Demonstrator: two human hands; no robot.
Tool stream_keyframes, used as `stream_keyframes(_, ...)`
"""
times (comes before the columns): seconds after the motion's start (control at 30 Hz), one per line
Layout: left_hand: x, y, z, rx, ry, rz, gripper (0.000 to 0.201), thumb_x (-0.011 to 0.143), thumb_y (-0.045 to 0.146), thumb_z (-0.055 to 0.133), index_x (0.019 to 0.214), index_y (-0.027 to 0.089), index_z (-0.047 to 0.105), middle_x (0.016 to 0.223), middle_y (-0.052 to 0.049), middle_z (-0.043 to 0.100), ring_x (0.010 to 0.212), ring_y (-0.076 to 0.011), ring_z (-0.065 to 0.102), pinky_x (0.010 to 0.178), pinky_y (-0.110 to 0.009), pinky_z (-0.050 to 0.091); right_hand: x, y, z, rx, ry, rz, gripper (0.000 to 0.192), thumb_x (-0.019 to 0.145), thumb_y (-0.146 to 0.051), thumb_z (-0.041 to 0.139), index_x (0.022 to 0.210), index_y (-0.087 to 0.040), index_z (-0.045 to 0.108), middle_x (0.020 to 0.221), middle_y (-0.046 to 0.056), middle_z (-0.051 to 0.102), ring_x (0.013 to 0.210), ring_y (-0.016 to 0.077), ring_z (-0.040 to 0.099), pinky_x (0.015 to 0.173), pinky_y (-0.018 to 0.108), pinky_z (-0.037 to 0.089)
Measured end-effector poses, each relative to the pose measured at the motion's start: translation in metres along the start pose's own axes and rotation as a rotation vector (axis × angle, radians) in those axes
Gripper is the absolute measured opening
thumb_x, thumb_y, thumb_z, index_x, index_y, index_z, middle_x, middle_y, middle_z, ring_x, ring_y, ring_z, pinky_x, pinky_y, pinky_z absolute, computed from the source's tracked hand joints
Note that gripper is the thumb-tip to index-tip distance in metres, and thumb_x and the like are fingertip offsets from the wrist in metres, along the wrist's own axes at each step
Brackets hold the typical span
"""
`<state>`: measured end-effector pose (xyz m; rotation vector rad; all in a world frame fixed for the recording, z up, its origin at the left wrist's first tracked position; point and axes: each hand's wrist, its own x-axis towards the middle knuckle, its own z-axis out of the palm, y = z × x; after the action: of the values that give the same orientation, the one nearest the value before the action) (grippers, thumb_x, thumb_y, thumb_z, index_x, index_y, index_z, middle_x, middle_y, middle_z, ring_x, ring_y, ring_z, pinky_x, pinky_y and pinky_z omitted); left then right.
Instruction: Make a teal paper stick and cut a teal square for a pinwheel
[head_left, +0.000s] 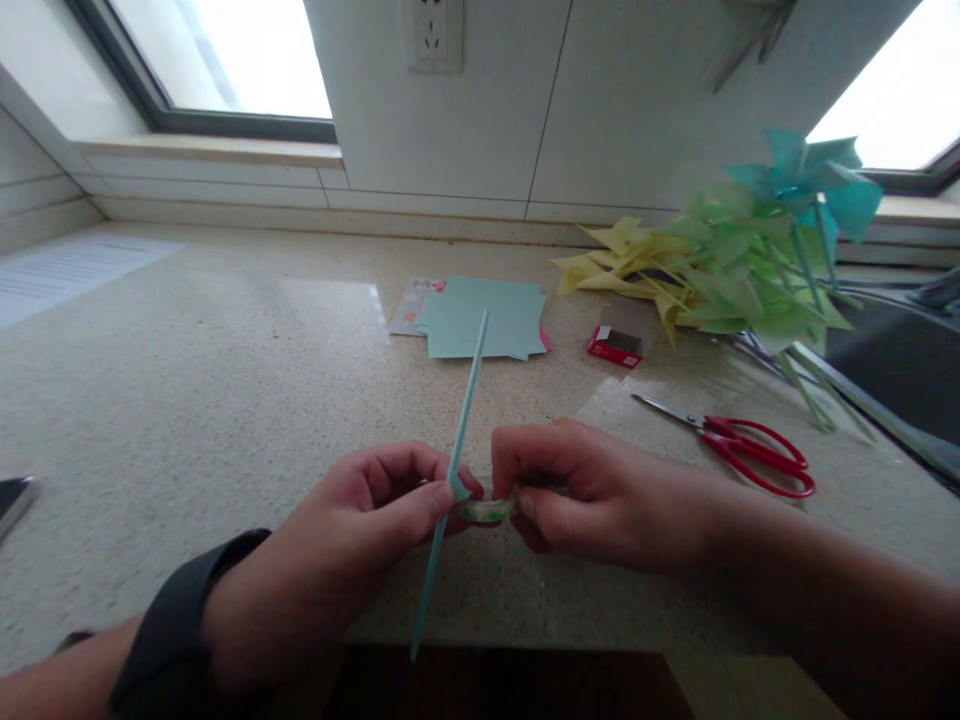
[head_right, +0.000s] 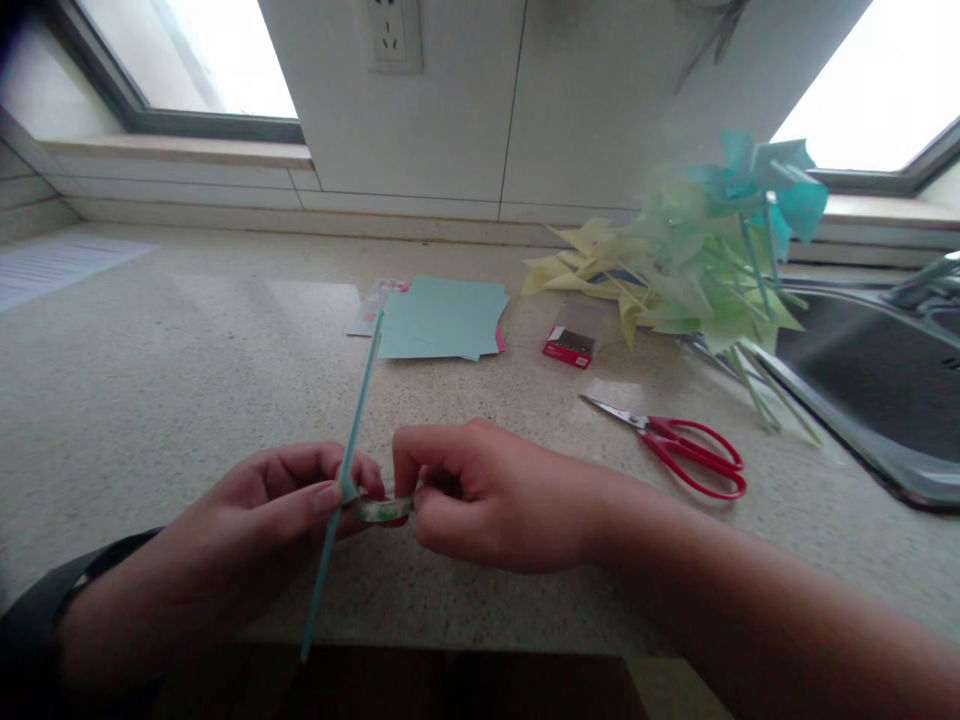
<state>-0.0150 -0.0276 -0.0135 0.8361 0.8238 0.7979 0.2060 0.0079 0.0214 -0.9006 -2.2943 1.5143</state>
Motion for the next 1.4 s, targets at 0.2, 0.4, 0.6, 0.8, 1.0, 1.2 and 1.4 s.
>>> stream_keyframes(0.2, -0.001, 0.0, 0.0, -0.014, -0.012, -0.017, 0.024, 0.076, 0.038, 0.086, 0.083, 0.017, 0.076, 0.084, -0.001, 0.076, 0.079, -0.0121, 0.065, 0.073, -0.02, 0.047, 0.001, -0.002, 0.0, 0.013, -0.014, 0.016, 0.002, 0.081, -0.019, 0.051, 0.08, -0.02, 0.05, 0.067, -0.004, 0.049, 0.061, 0.0112, 0.044, 0.053, 0.024, 0.035)
stream_keyframes(0.4, -0.001, 0.001, 0.001, -0.036, 0.004, -0.014, 0.024, 0.076, 0.037, 0.086, 0.085, 0.017, 0.077, 0.086, -0.002, 0.077, 0.081, -0.0128, 0.066, 0.076, -0.02, 0.049, 0.001, 0.0, 0.0, 0.041, 0.004, 0.009, 0.005, 0.078, -0.015, 0.048, 0.078, -0.021, 0.049, 0.063, -0.005, 0.047, 0.056, 0.0103, 0.04, 0.048, 0.022, 0.032)
stream_keyframes(0.6, -0.001, 0.0, 0.002, -0.058, 0.008, -0.006, 0.02, 0.078, 0.035, 0.085, 0.084, 0.017, 0.078, 0.087, -0.003, 0.077, 0.083, -0.0133, 0.067, 0.079, -0.02, 0.05, 0.001, 0.002, 0.0, 0.058, 0.012, -0.039, 0.009, 0.08, -0.012, 0.046, 0.08, -0.02, 0.051, 0.06, -0.006, 0.045, 0.053, 0.0097, 0.04, 0.047, 0.022, 0.031)
stream_keyframes(0.8, -0.001, -0.001, 0.0, -0.074, -0.004, -0.004, 0.021, 0.077, 0.036, 0.085, 0.084, 0.018, 0.078, 0.086, -0.002, 0.076, 0.083, -0.0136, 0.067, 0.081, -0.021, 0.05, 0.001, 0.004, 0.0, 0.154, -0.018, -0.058, 0.007, 0.084, -0.014, 0.048, 0.083, -0.021, 0.049, 0.06, -0.008, 0.043, 0.052, 0.0095, 0.039, 0.046, 0.022, 0.03)
stream_keyframes(1.0, -0.003, -0.001, -0.002, -0.046, 0.002, -0.026, 0.021, 0.078, 0.037, 0.084, 0.085, 0.019, 0.077, 0.085, -0.002, 0.075, 0.079, -0.0125, 0.064, 0.075, -0.02, 0.048, 0.001, 0.005, -0.001, 0.177, -0.042, -0.089, 0.006, 0.084, -0.015, 0.051, 0.083, -0.02, 0.048, 0.061, -0.008, 0.041, 0.052, 0.0082, 0.037, 0.046, 0.021, 0.028)
stream_keyframes(1.2, -0.003, 0.0, 0.0, -0.027, 0.03, -0.036, 0.027, 0.073, 0.041, 0.087, 0.083, 0.018, 0.077, 0.082, -0.002, 0.073, 0.077, -0.0126, 0.063, 0.072, -0.02, 0.047, 0.002, 0.007, 0.0, 0.211, -0.039, -0.107, 0.006, 0.083, -0.014, 0.052, 0.084, -0.019, 0.049, 0.061, -0.009, 0.039, 0.052, 0.0071, 0.038, 0.046, 0.019, 0.027)
stream_keyframes(1.4, -0.003, 0.0, 0.0, -0.02, 0.057, -0.035, 0.03, 0.069, 0.042, 0.09, 0.08, 0.017, 0.077, 0.079, -0.002, 0.073, 0.073, -0.0125, 0.063, 0.069, -0.02, 0.047, 0.004, 0.01, -0.001, 0.25, -0.047, -0.102, 0.006, 0.082, -0.014, 0.052, 0.085, -0.019, 0.05, 0.06, -0.009, 0.04, 0.051, 0.0072, 0.04, 0.045, 0.019, 0.029)
